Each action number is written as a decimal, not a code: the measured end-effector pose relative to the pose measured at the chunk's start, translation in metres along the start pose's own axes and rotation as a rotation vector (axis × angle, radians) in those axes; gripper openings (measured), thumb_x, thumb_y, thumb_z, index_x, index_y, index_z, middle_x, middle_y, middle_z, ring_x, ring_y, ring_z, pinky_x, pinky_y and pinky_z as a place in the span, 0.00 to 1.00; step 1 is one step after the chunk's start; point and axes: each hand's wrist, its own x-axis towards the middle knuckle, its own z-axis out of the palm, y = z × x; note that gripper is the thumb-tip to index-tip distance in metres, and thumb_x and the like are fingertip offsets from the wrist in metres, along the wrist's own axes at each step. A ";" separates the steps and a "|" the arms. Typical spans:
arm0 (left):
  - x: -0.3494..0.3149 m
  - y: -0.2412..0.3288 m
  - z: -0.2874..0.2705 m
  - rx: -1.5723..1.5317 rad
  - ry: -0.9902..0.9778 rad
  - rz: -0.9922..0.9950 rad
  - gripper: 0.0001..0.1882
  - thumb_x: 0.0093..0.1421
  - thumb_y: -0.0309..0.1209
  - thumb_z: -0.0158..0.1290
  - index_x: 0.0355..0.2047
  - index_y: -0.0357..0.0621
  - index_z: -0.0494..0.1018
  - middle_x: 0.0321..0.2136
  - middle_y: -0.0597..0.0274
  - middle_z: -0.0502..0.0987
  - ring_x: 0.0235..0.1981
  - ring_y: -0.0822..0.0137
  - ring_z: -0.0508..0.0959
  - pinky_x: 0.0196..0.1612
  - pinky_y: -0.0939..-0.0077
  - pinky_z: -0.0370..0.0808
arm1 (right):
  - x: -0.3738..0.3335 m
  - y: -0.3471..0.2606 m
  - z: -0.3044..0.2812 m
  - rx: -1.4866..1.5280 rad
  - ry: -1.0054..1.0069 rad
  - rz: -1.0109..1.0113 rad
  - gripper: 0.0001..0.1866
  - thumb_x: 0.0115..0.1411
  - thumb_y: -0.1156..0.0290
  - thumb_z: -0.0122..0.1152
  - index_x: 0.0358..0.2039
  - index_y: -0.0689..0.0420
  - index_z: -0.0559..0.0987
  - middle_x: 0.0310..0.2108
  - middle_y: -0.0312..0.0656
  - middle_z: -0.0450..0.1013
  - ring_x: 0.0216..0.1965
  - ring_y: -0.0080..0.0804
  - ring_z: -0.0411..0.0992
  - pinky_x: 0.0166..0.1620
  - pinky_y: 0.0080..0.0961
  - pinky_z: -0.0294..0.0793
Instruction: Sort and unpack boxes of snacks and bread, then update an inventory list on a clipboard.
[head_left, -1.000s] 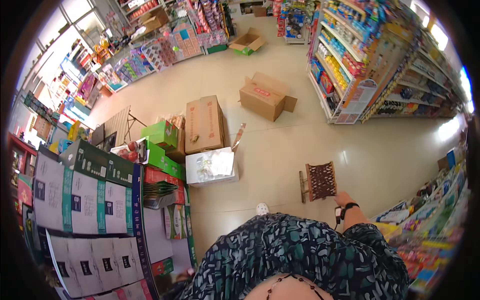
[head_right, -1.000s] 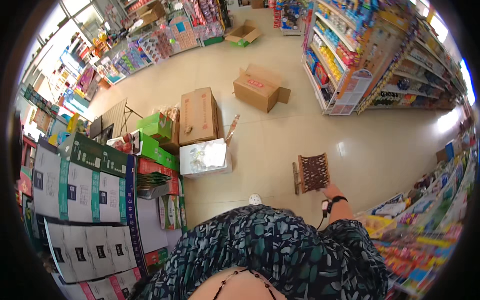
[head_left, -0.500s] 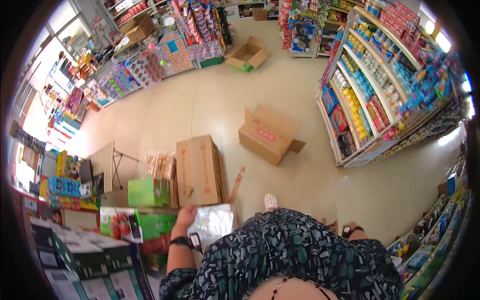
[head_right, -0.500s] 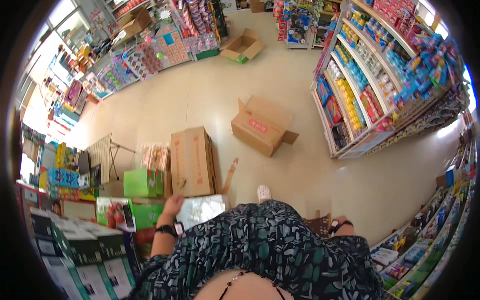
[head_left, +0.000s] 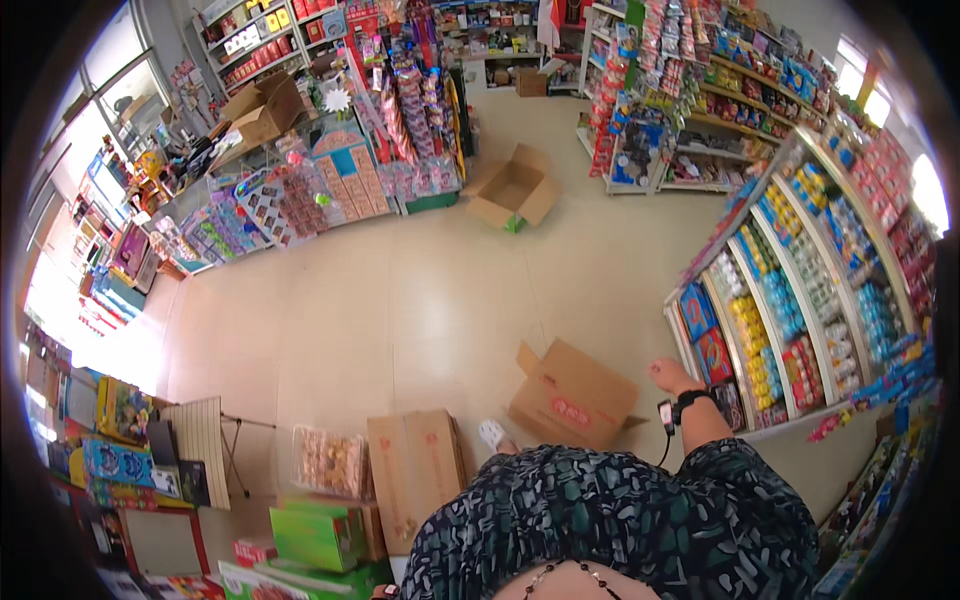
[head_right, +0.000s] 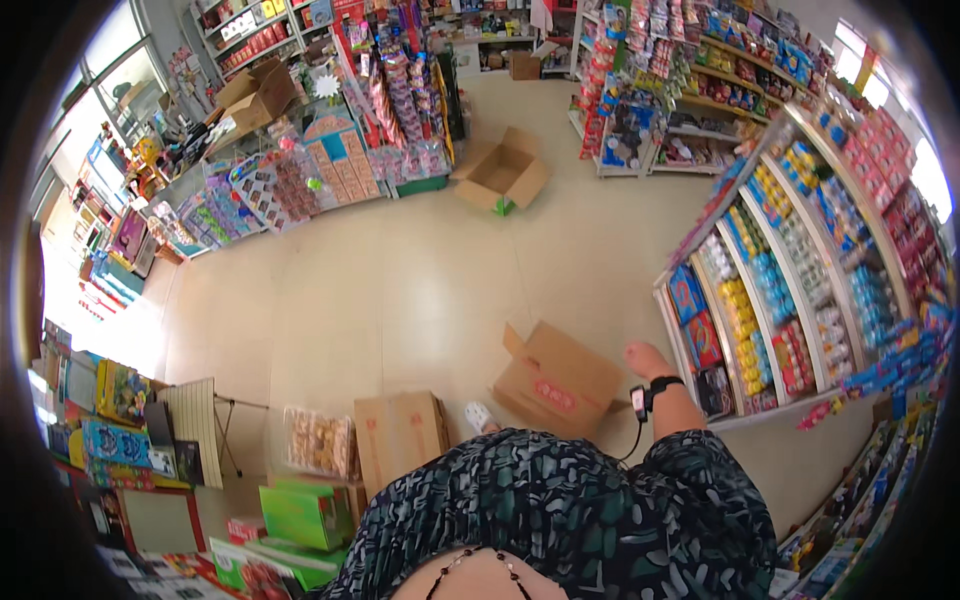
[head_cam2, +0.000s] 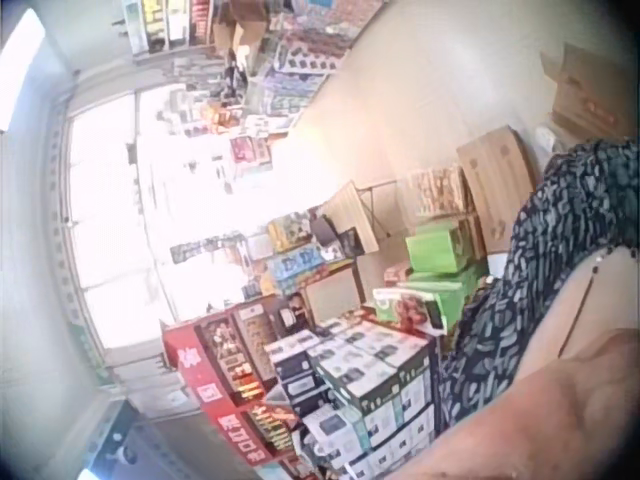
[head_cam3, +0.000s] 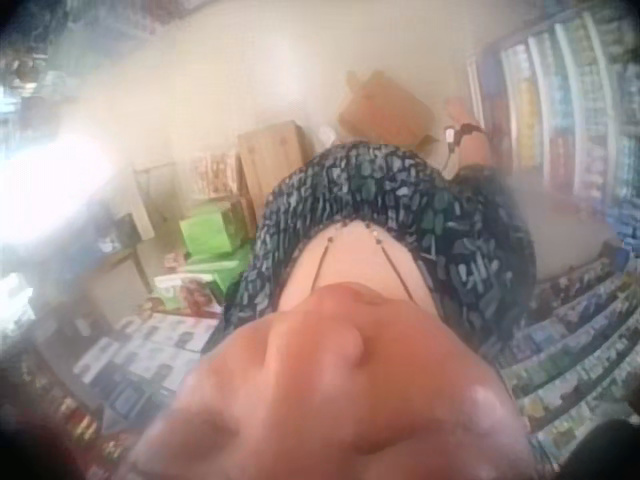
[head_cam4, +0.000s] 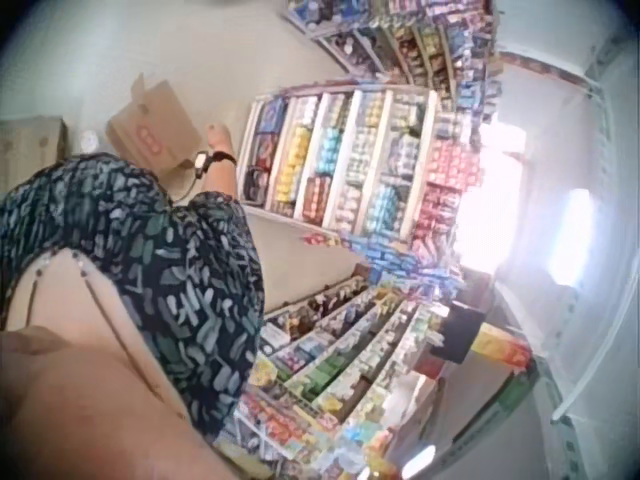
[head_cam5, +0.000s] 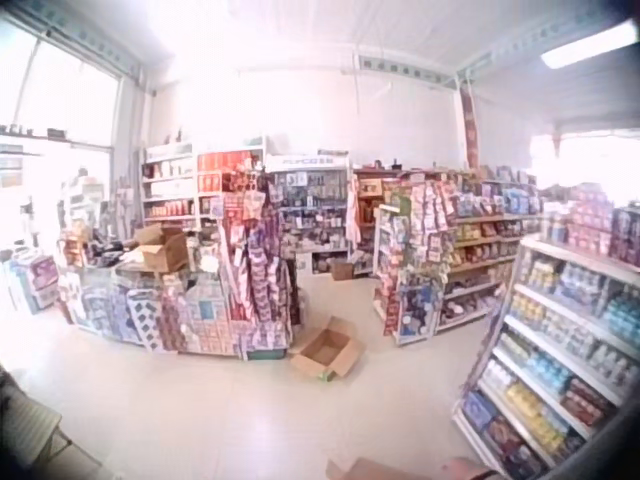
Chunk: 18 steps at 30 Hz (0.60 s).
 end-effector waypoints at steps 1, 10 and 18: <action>0.025 0.004 -0.015 0.006 0.020 0.023 0.14 0.48 0.37 0.51 0.34 0.45 0.76 0.32 0.46 0.77 0.34 0.51 0.77 0.37 0.59 0.74 | 0.011 0.000 0.004 -0.020 -0.111 -0.037 0.14 0.51 0.63 0.51 0.27 0.61 0.79 0.27 0.54 0.74 0.33 0.52 0.73 0.38 0.42 0.71; 0.229 0.212 -0.352 -0.336 0.474 0.200 0.16 0.56 0.37 0.49 0.36 0.36 0.74 0.29 0.42 0.76 0.34 0.48 0.77 0.39 0.62 0.73 | 0.105 -0.017 -0.016 -0.050 -0.210 0.266 0.14 0.48 0.65 0.51 0.26 0.61 0.79 0.24 0.54 0.74 0.29 0.51 0.74 0.33 0.42 0.72; 0.312 0.271 -0.449 -0.360 0.503 0.132 0.17 0.56 0.40 0.48 0.39 0.41 0.75 0.33 0.44 0.77 0.38 0.48 0.77 0.42 0.62 0.73 | 0.239 -0.033 0.006 -0.084 -0.575 0.534 0.17 0.46 0.58 0.64 0.29 0.61 0.81 0.26 0.47 0.77 0.25 0.35 0.75 0.30 0.34 0.72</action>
